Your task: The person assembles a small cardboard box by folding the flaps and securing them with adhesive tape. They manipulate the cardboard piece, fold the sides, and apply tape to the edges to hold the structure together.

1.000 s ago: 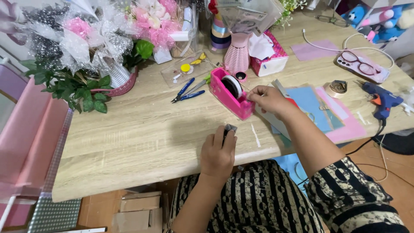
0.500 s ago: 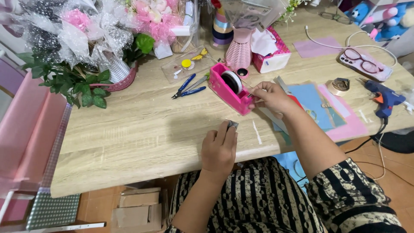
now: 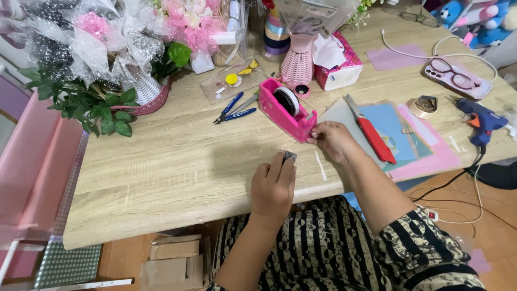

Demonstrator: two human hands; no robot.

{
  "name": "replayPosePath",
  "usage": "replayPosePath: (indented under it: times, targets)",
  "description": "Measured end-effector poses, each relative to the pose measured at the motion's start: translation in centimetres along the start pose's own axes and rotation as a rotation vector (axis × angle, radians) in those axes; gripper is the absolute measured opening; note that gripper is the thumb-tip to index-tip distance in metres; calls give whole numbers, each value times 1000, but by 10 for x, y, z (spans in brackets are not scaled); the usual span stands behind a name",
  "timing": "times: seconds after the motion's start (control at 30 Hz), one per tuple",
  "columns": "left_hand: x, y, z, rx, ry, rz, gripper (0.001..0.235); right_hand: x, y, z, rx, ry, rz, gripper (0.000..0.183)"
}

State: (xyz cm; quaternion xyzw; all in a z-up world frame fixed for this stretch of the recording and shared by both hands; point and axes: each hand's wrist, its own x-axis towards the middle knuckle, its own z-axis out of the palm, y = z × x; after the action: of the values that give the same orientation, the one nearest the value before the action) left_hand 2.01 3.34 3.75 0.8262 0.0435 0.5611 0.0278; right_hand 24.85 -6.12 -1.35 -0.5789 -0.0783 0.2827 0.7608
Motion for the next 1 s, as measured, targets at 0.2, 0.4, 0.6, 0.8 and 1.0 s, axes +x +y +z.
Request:
replayPosePath:
  times: [0.2,0.4,0.6,0.8,1.0]
  targets:
    - [2,3,1,38,38,-11,11,-64,-15,27,-179,-118,-183,10]
    - [7,13,-6,57,-4,-21,9,-95,-26,20,-283,-267,-248,12]
    - [3,22,0,84,21,-16,5,-106,-27,18,-264,-203,-188,14]
    - [-2,22,4,129,28,6,9,-106,-17,16,-290,-183,-168,17]
    - [-3,25,3,114,-8,-6,5,-112,-25,25,-319,-150,-139,17]
